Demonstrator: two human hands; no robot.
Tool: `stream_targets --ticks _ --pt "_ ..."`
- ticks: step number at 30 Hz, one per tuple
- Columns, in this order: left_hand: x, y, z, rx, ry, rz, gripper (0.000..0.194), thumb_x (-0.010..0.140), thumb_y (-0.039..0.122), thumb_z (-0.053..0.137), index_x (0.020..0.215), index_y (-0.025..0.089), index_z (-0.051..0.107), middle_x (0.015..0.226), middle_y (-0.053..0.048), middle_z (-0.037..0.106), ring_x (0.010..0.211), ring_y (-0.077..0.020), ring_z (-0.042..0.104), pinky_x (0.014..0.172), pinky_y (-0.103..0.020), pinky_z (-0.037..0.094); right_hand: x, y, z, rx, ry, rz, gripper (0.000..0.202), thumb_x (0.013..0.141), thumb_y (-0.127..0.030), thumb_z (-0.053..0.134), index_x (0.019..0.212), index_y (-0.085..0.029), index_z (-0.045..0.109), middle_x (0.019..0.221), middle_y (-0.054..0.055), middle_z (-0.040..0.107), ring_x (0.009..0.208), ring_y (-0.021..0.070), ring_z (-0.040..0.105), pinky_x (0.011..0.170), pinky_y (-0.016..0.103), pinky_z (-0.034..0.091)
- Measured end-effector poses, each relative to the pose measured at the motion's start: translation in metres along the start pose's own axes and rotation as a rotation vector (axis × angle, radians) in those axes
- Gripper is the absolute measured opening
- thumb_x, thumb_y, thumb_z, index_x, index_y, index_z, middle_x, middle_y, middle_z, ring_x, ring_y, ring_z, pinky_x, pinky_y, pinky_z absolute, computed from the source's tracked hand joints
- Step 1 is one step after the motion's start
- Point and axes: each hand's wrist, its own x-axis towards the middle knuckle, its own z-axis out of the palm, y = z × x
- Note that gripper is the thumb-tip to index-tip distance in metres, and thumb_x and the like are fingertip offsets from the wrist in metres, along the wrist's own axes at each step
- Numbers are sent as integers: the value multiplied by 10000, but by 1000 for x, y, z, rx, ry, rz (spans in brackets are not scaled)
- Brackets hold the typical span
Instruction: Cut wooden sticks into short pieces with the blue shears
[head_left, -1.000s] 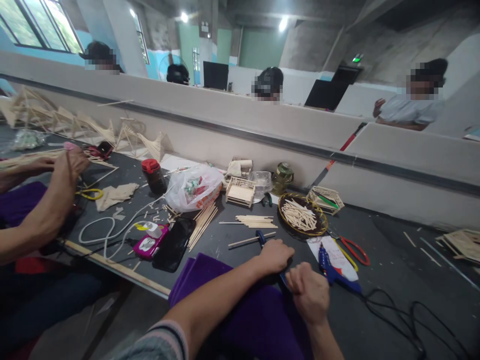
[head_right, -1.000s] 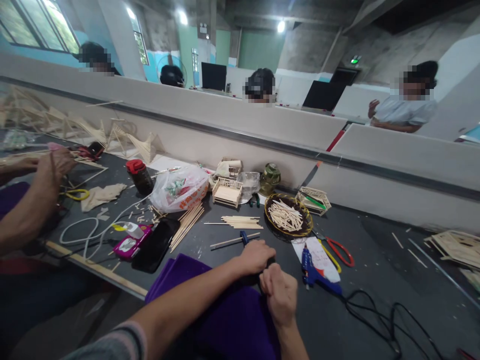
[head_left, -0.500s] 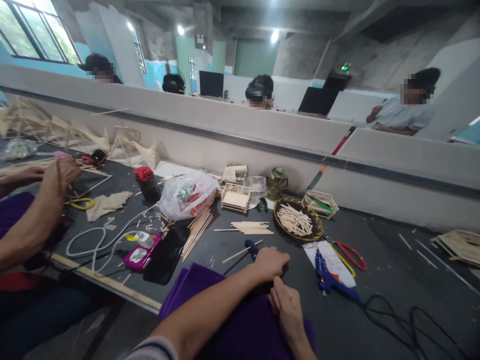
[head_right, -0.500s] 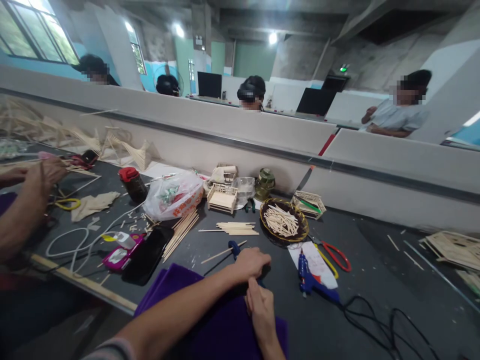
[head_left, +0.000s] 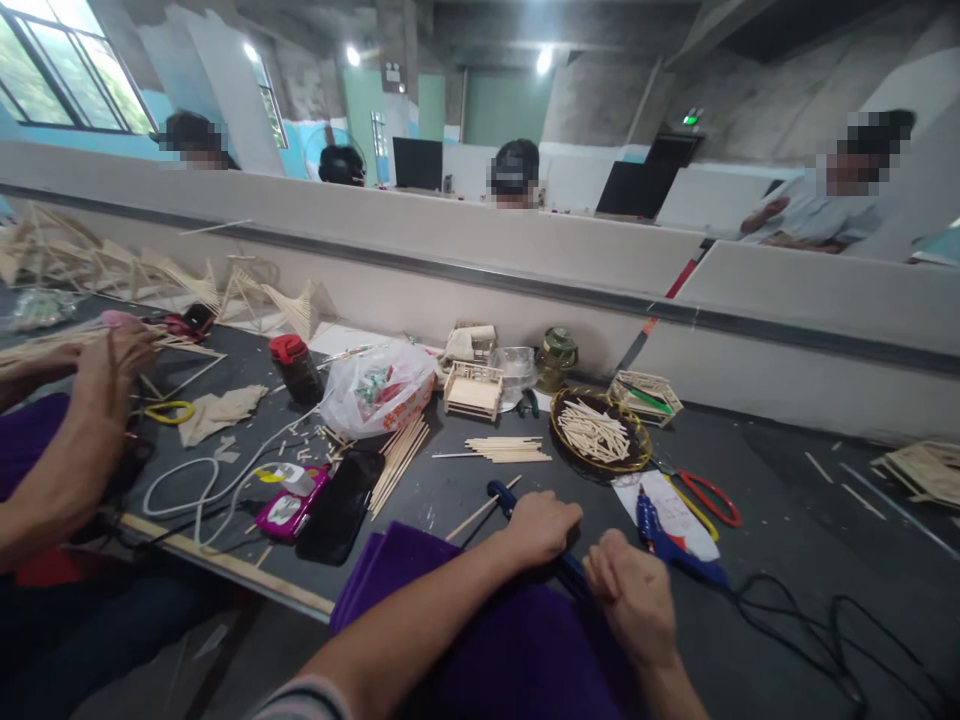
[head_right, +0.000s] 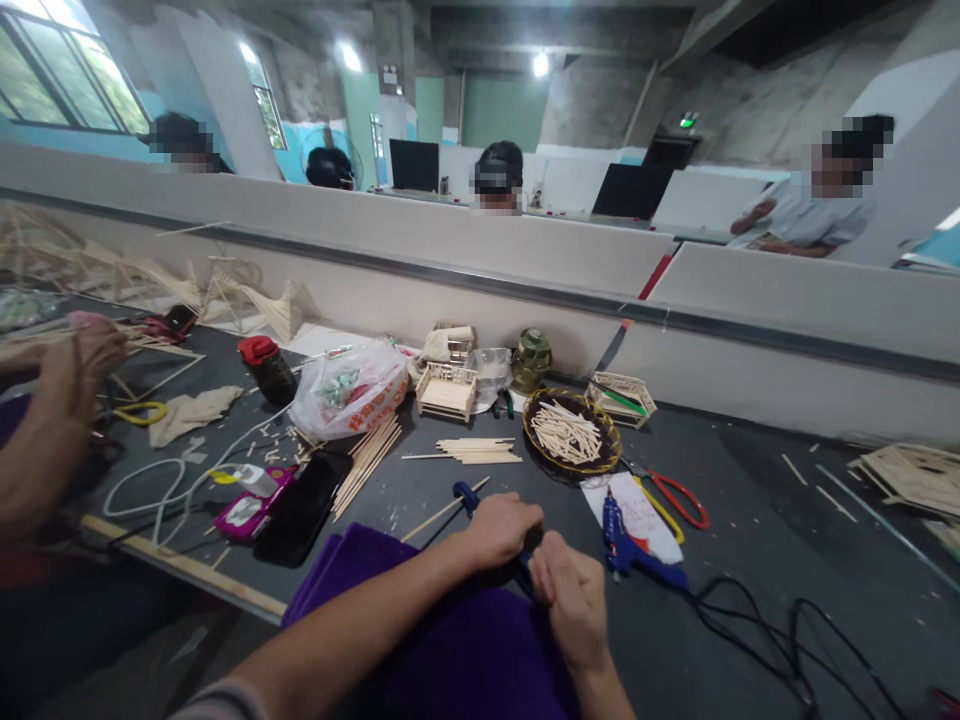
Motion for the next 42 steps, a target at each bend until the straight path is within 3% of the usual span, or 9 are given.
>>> stream_targets --ticks 4,9,15,19,22,25,31,36,42 --pt "-3 1 0 7 17 -27 148 884 253 455 958 225 581 864 -36 688 817 -201 587 650 -281 421 6 -22 -1 32 23 -100 518 917 -384 493 452 -188 377 442 -55 294 412 66 288 431 253 206" --pt "-1 0 6 -6 18 -6 183 891 338 468 933 201 581 863 -56 679 833 -203 587 698 -291 427 13 10 5 -49 0 106 563 844 -505 565 426 -195 349 395 -71 263 369 48 213 397 239 116" --pt "-5 0 7 19 34 -22 171 904 286 432 976 219 572 852 -47 670 812 -206 574 674 -298 422 14 -9 0 170 97 -35 553 890 -474 497 437 -201 335 403 -76 245 361 54 217 385 233 192" --pt "-7 1 5 17 28 -9 192 907 327 441 961 193 567 863 -65 667 847 -213 577 693 -308 418 16 6 0 -15 63 58 581 833 -523 567 418 -202 319 376 -77 241 353 47 211 378 228 133" --pt "-8 2 3 23 10 -23 187 908 330 441 948 193 561 855 -62 668 834 -212 584 678 -308 411 17 16 -1 25 55 63 571 858 -509 536 425 -198 332 375 -79 242 345 44 202 377 226 124" --pt "-10 2 2 22 18 -18 158 904 302 445 961 206 558 849 -48 669 834 -207 584 674 -302 401 18 14 -3 90 100 19 557 870 -491 525 439 -197 331 393 -82 245 352 45 207 378 221 149" --pt "-12 3 2 31 19 -13 201 909 335 443 952 183 567 875 -67 669 870 -216 579 690 -321 391 16 12 2 -64 43 80 587 852 -540 528 422 -201 315 380 -84 231 350 42 200 370 219 134" --pt "-12 3 4 58 37 -20 155 902 287 454 965 194 562 860 -51 673 846 -208 576 663 -318 376 14 -3 1 5 56 -50 559 867 -505 524 447 -195 324 421 -72 264 394 52 242 407 225 202" --pt "-9 1 12 64 37 -8 201 916 328 446 909 171 571 840 -61 676 846 -212 574 669 -324 376 12 36 4 -152 6 95 588 819 -624 507 468 -220 263 414 -85 210 395 50 161 405 241 112"
